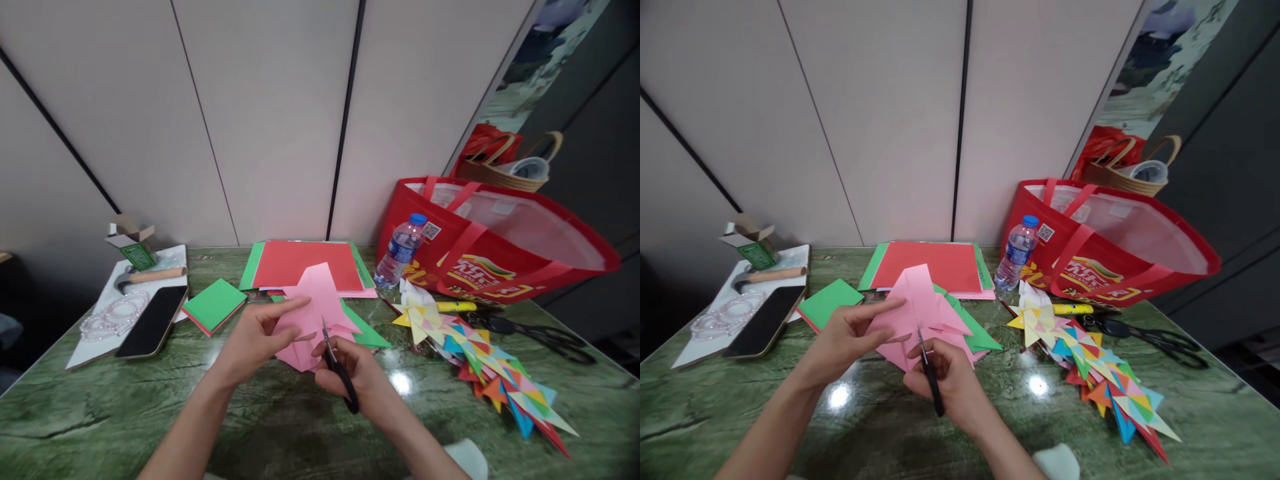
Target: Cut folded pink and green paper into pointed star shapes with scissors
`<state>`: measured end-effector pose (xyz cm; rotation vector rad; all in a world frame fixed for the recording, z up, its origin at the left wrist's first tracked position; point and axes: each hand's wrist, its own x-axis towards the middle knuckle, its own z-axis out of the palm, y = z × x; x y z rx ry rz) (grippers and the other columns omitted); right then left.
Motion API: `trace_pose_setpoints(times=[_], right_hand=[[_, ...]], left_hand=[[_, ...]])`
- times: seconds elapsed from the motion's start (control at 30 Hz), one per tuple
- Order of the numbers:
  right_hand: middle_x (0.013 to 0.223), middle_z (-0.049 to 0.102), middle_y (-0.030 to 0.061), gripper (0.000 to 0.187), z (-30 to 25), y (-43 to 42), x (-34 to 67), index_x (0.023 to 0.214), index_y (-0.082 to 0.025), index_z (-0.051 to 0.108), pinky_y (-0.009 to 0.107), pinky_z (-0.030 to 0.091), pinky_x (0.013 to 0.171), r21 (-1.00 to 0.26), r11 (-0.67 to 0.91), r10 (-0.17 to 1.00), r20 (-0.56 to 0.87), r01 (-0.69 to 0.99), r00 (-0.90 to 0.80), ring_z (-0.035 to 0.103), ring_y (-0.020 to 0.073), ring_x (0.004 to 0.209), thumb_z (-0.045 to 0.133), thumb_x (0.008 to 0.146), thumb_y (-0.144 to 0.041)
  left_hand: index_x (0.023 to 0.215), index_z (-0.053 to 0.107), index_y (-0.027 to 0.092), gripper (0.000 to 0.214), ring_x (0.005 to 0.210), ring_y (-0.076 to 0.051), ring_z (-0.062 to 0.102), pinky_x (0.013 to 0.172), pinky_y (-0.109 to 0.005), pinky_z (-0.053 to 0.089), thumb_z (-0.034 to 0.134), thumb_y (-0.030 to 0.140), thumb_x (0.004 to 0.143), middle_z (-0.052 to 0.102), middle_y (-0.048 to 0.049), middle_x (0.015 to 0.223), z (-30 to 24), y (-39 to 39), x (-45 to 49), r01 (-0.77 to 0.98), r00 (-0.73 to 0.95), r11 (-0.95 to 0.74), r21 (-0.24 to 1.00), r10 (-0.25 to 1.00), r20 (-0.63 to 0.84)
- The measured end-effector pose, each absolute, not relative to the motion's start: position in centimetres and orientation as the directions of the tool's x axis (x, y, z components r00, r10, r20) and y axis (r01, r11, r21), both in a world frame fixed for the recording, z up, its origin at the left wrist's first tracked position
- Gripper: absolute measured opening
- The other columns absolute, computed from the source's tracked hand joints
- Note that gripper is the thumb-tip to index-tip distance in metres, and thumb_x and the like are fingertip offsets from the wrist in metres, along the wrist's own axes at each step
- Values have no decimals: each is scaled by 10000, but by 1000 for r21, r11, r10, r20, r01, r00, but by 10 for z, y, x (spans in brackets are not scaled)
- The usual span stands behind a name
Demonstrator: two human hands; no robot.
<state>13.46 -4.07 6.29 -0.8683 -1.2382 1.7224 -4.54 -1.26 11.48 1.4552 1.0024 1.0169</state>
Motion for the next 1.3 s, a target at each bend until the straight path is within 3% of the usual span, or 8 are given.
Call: trace_pose_setpoints(times=[0.57, 0.93, 1.3], right_hand=[[528, 461, -82, 320, 59, -39, 134, 752, -143, 580, 174, 260, 451, -971, -137, 931, -60, -194, -360, 341, 51, 475, 810, 557, -252], [450, 423, -96, 315, 58, -40, 131, 721, -168, 554, 171, 276, 367, -979, -148, 943, -96, -143, -317, 326, 47, 382, 778, 579, -337], [459, 495, -74, 353, 63, -40, 132, 745, -167, 554, 186, 302, 383, -975, -188, 939, -144, -117, -312, 388, 68, 383, 779, 566, -372]], left_hand=[[1097, 643, 244, 409, 1045, -229, 590, 891, -355, 482, 662, 147, 701, 631, -34, 1176, 115, -13, -44, 49, 268, -89, 995, 961, 73], [1127, 624, 219, 416, 1108, -252, 547, 924, -392, 459, 652, 165, 716, 594, -60, 1226, 113, -13, -44, 60, 276, -97, 993, 958, 77], [1125, 626, 228, 414, 1098, -236, 553, 895, -341, 474, 648, 148, 719, 605, -45, 1214, 114, -13, -44, 49, 279, -88, 995, 958, 71]])
